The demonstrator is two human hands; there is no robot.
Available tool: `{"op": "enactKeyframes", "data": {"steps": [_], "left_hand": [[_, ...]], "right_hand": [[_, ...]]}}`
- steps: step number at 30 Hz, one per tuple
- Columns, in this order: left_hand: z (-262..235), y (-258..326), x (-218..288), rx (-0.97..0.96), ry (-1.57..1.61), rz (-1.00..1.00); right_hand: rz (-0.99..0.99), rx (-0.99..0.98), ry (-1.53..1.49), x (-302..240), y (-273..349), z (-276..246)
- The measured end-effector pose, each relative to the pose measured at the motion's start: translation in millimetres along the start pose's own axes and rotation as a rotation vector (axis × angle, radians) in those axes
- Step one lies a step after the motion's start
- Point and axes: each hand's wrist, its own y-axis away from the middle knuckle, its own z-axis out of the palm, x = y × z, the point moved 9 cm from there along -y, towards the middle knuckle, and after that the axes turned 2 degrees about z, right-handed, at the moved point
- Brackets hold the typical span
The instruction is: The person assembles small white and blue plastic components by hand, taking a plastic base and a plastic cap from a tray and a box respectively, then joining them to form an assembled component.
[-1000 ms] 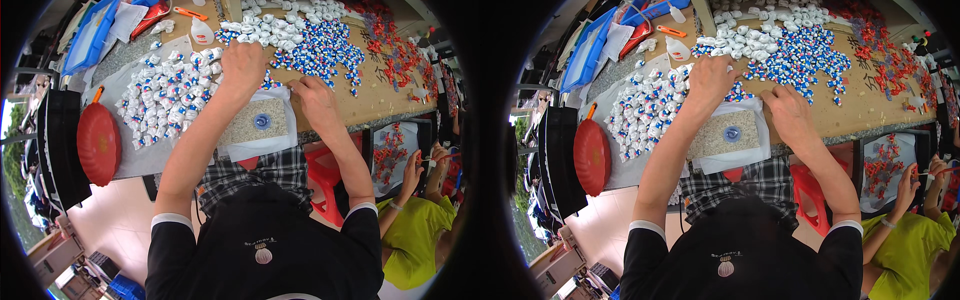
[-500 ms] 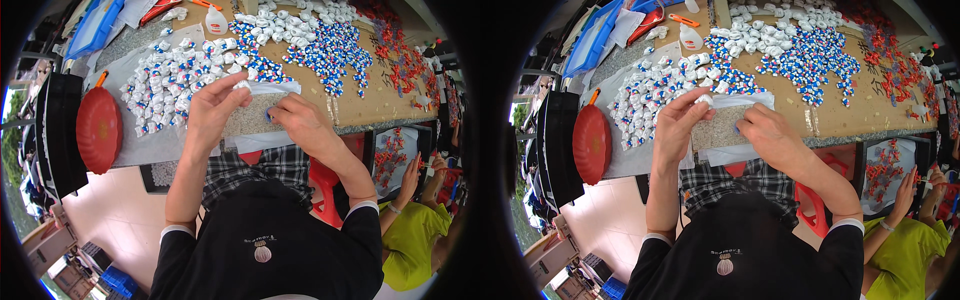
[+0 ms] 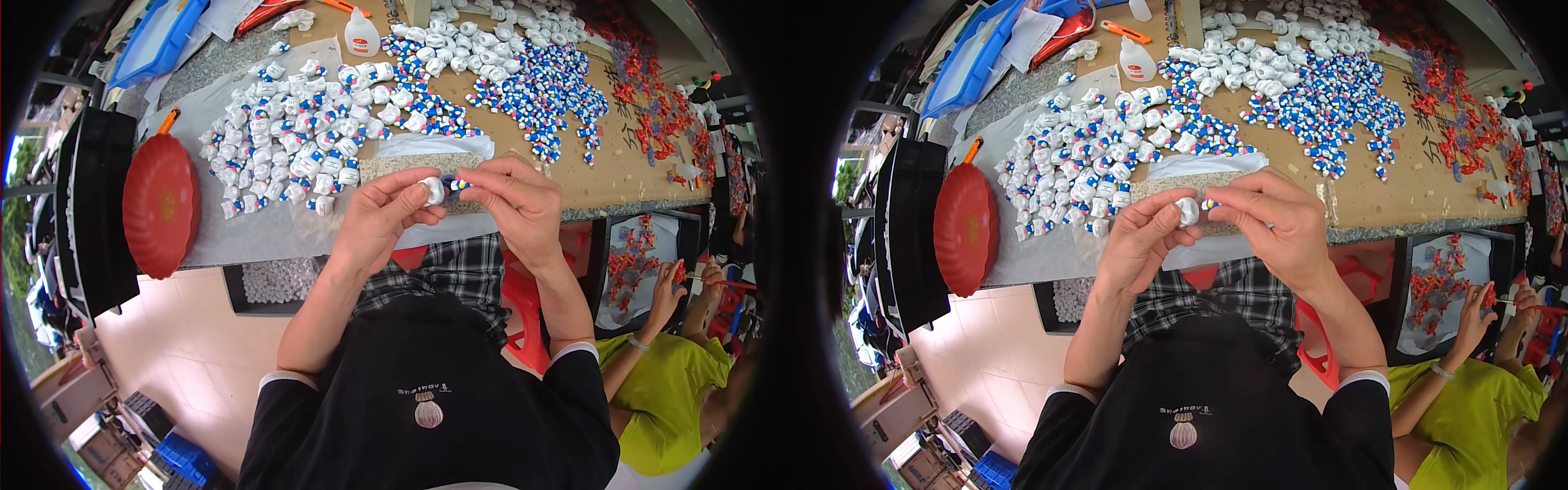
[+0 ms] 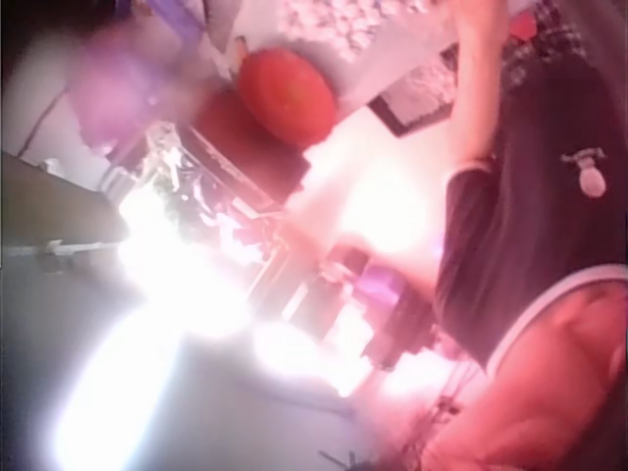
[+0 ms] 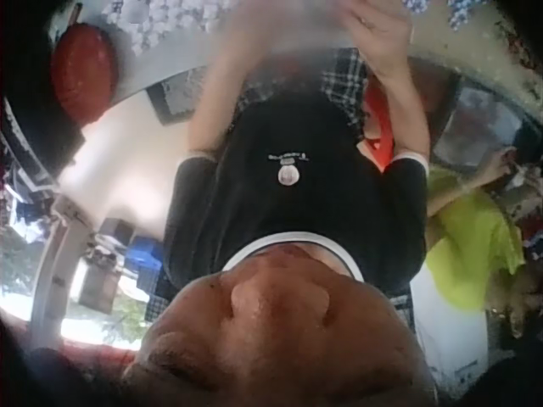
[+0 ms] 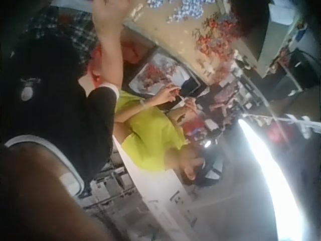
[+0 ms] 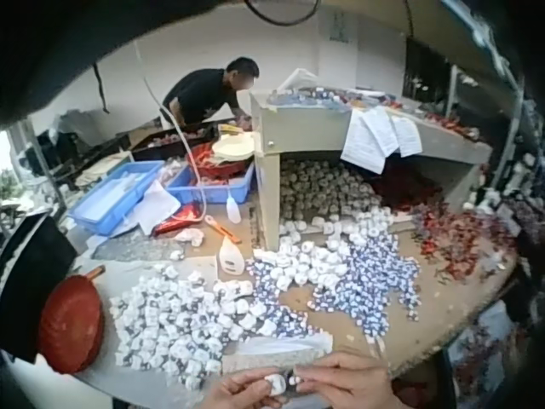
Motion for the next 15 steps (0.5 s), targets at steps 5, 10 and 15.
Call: {"op": "enactKeyframes", "data": {"steps": [5, 10, 15], "left_hand": [[11, 0, -10, -0.052, 0.041, -0.050], [18, 0, -16, -0.122, 0.131, -0.129], [23, -3, -6, -0.108, -0.025, -0.031]], "right_hand": [[-0.168, -0.079, 0.002, -10, 6, 3], [-0.273, -0.118, 0.003, -14, 12, 3], [-0.314, -0.115, -0.044, -17, 14, 1]]}}
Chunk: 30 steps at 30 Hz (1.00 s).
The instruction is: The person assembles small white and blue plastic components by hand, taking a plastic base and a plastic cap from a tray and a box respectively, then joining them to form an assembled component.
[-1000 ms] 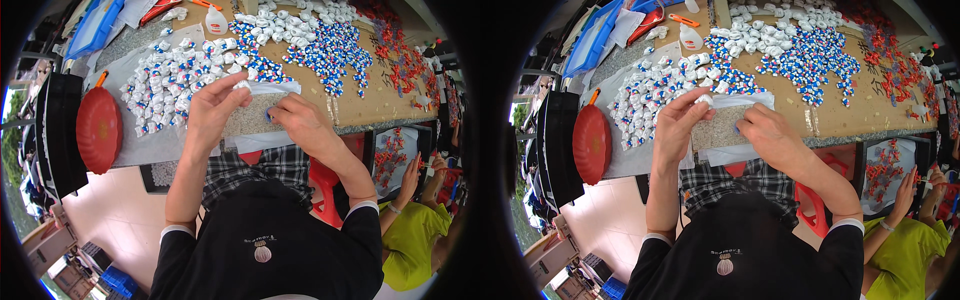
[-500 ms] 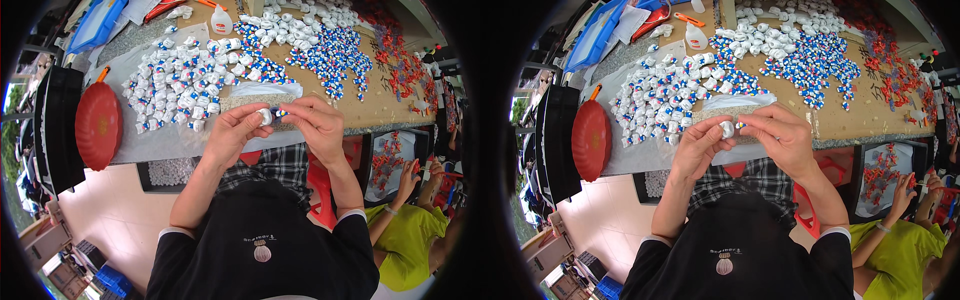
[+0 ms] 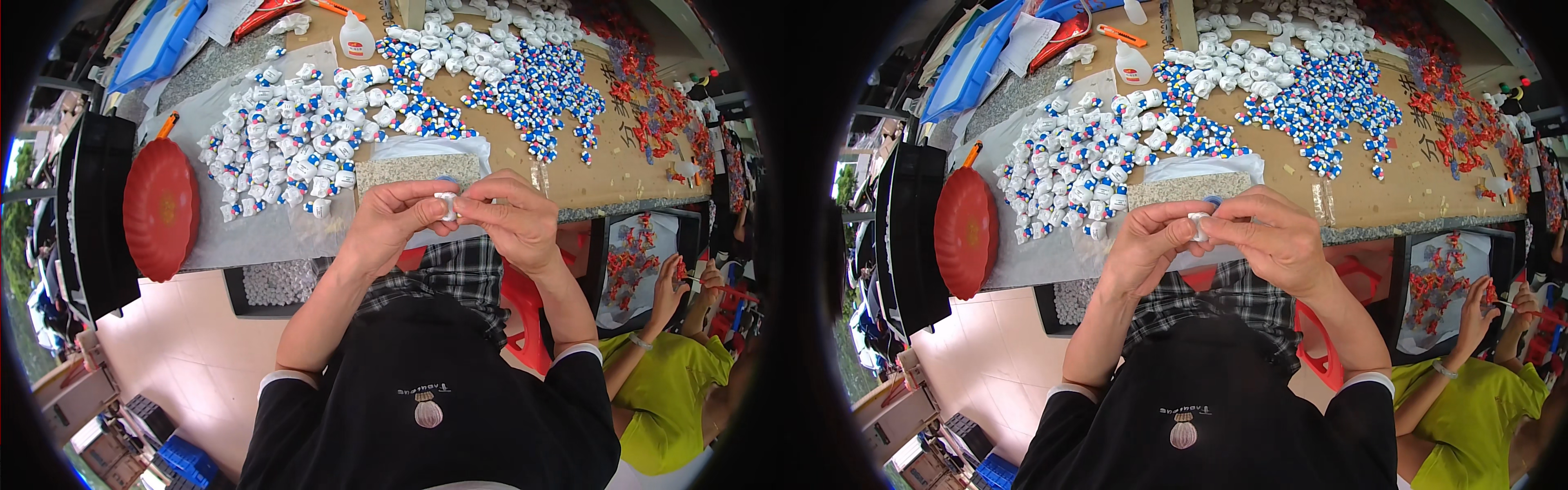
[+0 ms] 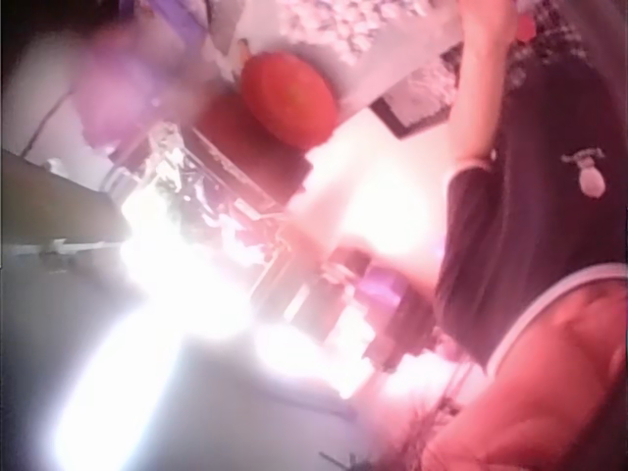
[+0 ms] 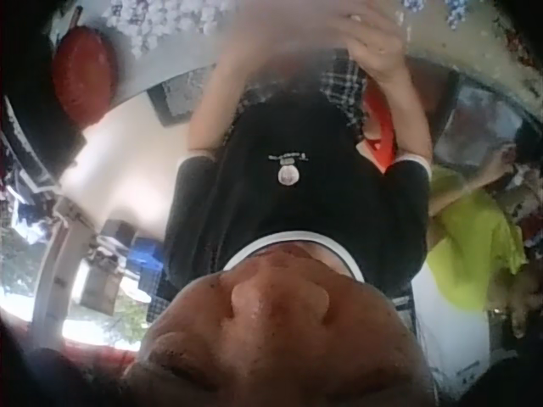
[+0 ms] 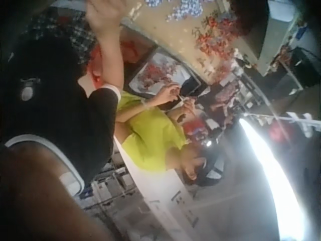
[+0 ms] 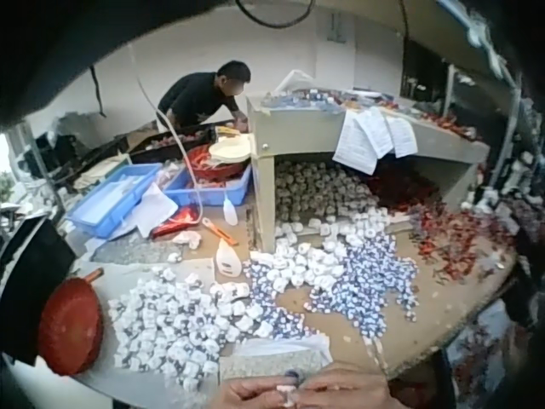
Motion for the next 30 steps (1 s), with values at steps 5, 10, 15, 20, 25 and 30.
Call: {"op": "enactKeyframes", "data": {"steps": [5, 10, 15, 20, 25, 30], "left_hand": [[-3, -1, 10, 0.053, -0.128, 0.093], [-3, 4, 17, 0.109, -0.302, 0.215], [-5, 11, 22, 0.117, -0.317, 0.243], [-5, 11, 25, 0.137, -0.313, 0.274], [-15, 20, 39, 0.178, -0.306, 0.279], [-46, 38, 98, 0.409, -0.790, 0.517]], "right_hand": [[0.443, 0.116, -0.246, 30, 11, -1], [0.386, 0.156, -0.210, 31, 17, 7], [0.360, 0.229, -0.201, 22, 18, 17], [0.374, 0.301, -0.228, 25, 21, 19], [0.420, 0.259, -0.313, 28, 5, 32], [0.538, 0.144, -0.324, 38, -17, 45]]}}
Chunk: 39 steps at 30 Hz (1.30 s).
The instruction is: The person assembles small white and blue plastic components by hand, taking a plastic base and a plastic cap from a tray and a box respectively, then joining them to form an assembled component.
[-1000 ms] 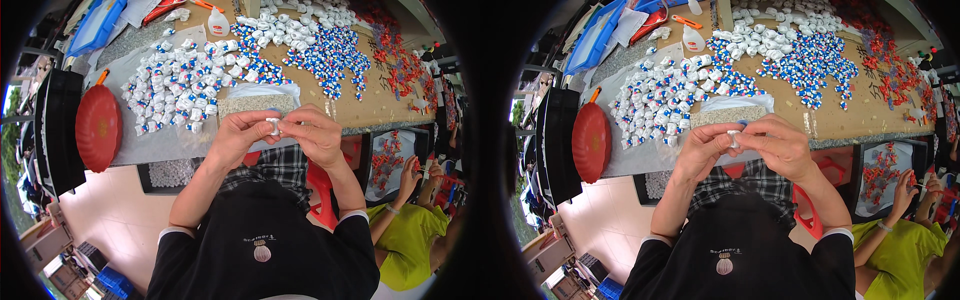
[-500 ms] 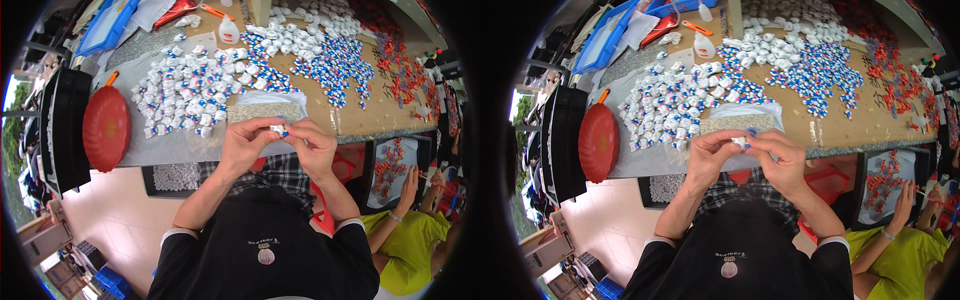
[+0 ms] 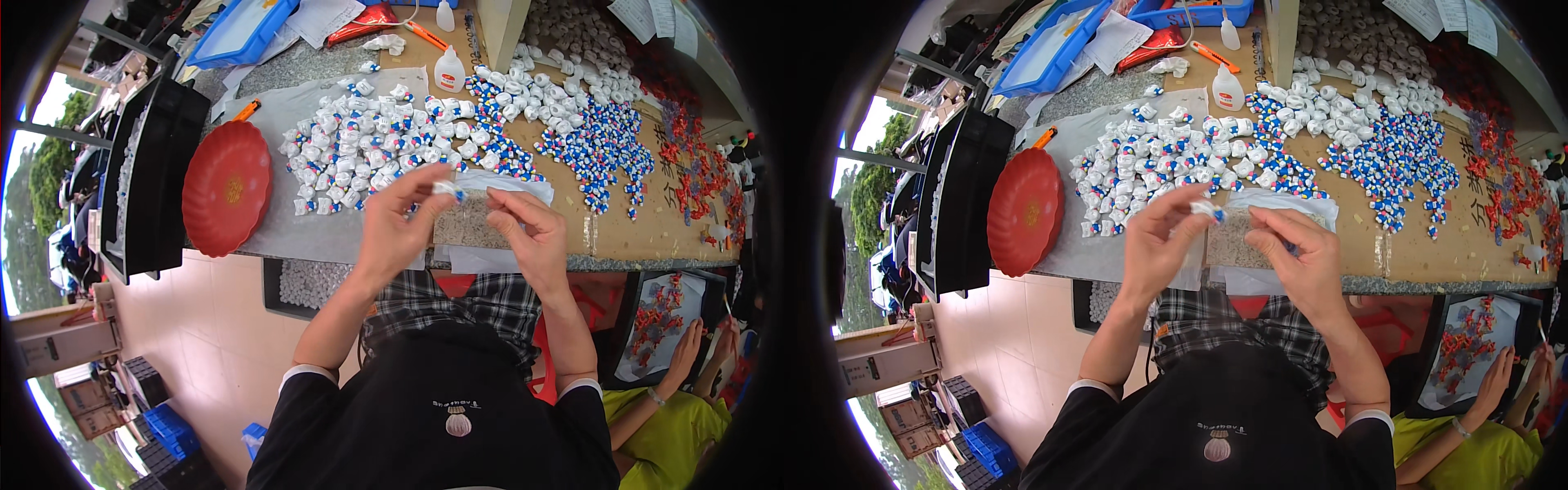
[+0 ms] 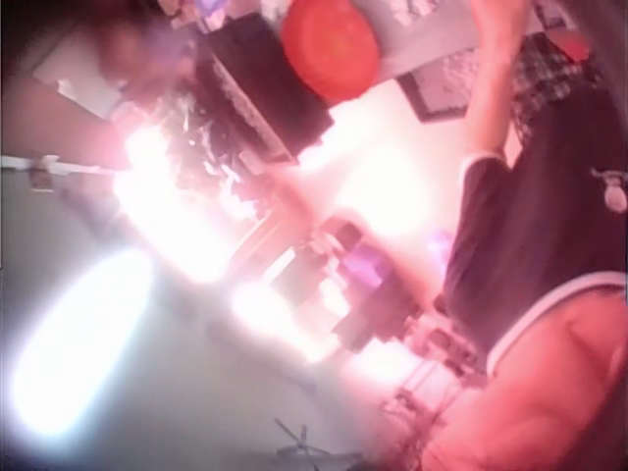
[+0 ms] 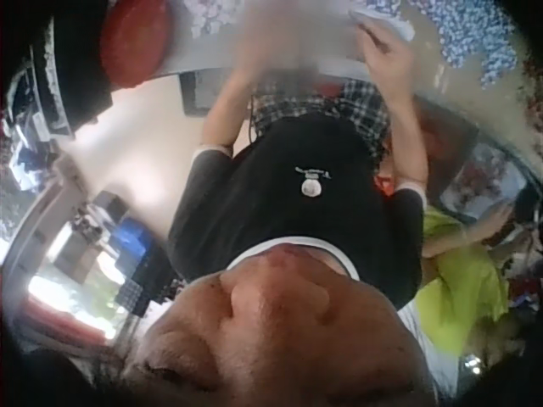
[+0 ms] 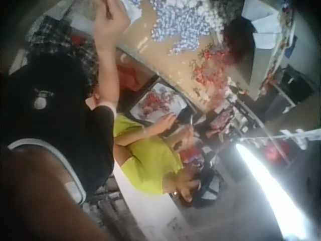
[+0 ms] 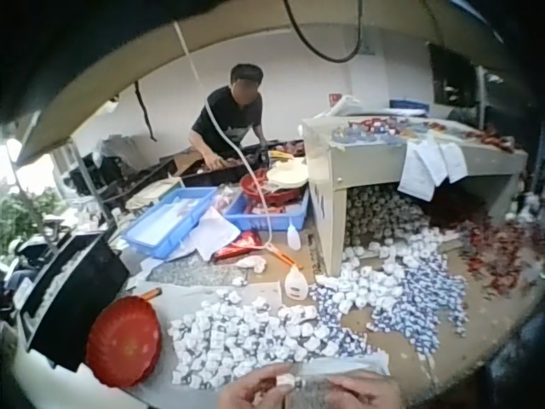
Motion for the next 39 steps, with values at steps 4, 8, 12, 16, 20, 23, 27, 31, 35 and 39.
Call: {"op": "enactKeyframes", "data": {"steps": [4, 8, 12, 16, 20, 23, 27, 31, 35, 39], "left_hand": [[-78, -20, 36, 0.390, -0.710, 0.394], [-95, -37, 29, 0.422, -0.923, 0.488], [-103, -48, 13, 0.417, -0.962, 0.417], [-78, -51, 33, 0.510, -1.116, 0.530], [-8, -71, 50, 0.299, -0.929, 0.657], [65, -94, 31, 0.064, -0.856, 0.632], [118, -120, -4, -0.038, -1.028, 0.571], [132, -127, -16, -0.102, -1.071, 0.538], [125, -123, -2, -0.123, -0.886, 0.502], [100, -105, -13, -0.212, -0.090, -0.039]], "right_hand": [[-0.042, 0.064, 0.078, 6, -7, -32], [-0.060, 0.076, 0.282, 5, -8, -47], [-0.050, 0.143, 0.404, 19, -14, -76], [-0.058, 0.196, 0.525, 26, -34, -95], [-0.280, 0.239, 0.711, 23, -61, -93], [-0.332, 0.333, 0.905, 12, -69, -90], [-0.290, 0.502, 0.978, 9, -68, -111], [-0.392, 0.251, 0.875, 13, -67, -102], [-0.390, 0.091, 0.938, 13, -66, -74], [-0.409, 0.071, 1.027, 20, -65, -70]]}}
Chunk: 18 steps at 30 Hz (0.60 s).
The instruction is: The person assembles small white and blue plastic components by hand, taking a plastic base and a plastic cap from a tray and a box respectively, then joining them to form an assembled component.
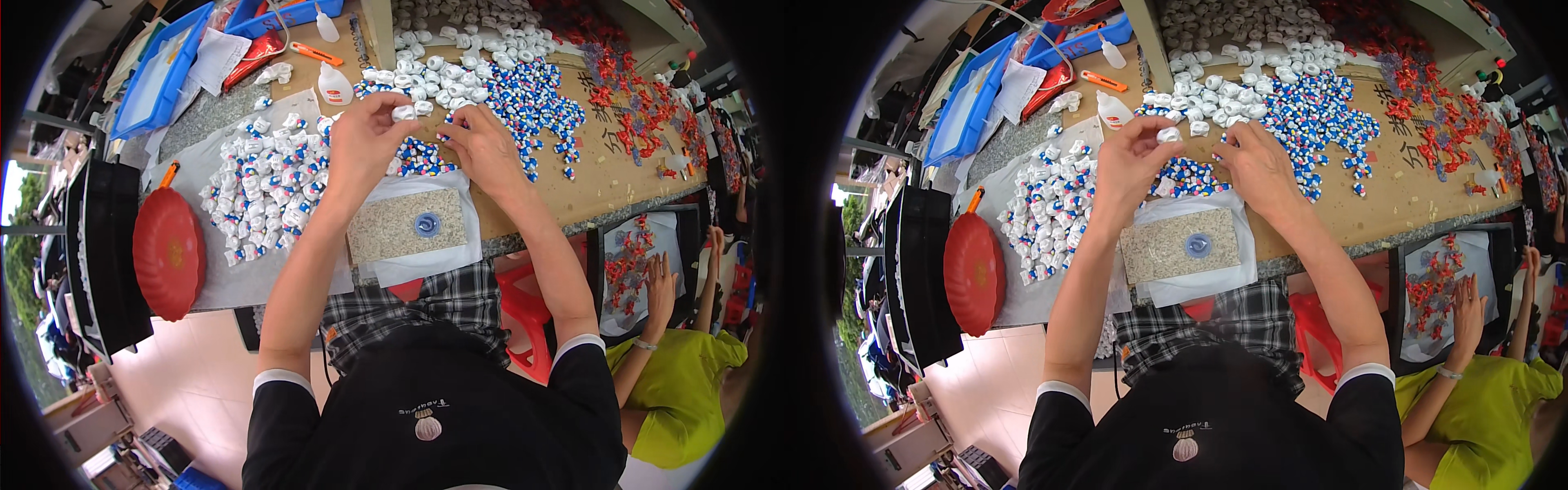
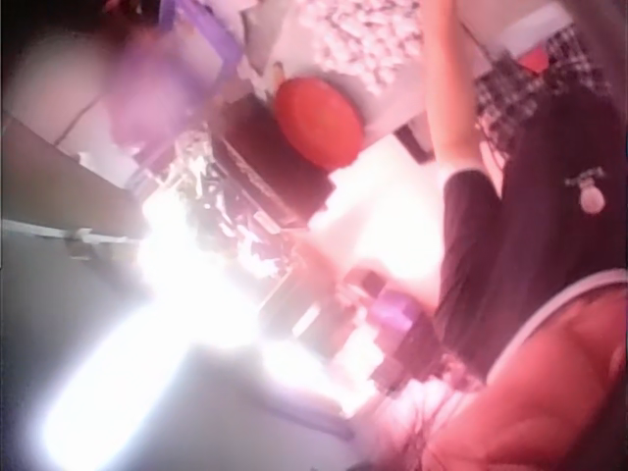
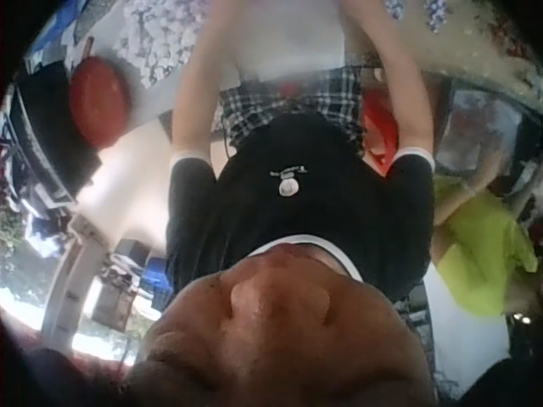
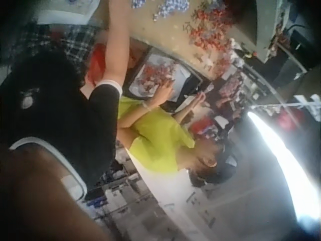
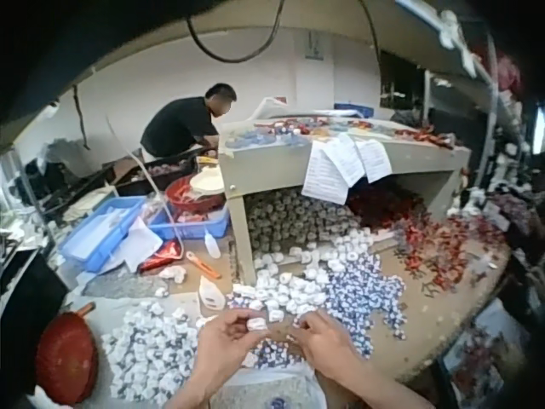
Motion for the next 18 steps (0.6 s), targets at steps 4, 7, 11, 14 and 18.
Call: {"op": "enactKeyframes", "data": {"steps": [4, 7, 11, 14, 18], "left_hand": [[-14, 46, -17, -0.057, 0.549, -0.199], [-8, 81, -26, -0.118, 0.696, -0.309], [15, 100, -24, -0.177, 0.722, -0.328], [22, 108, -25, -0.170, 0.800, -0.334], [25, 114, -29, -0.119, 0.859, -0.310]], "right_hand": [[0.020, 0.085, -0.233, -10, 10, -21], [0.117, -0.013, -0.472, -31, 16, -38], [0.114, -0.081, -0.568, -59, 27, -44], [0.044, -0.074, -0.623, -72, 33, -45], [0.408, -0.127, -1.065, -57, 49, -21]]}}
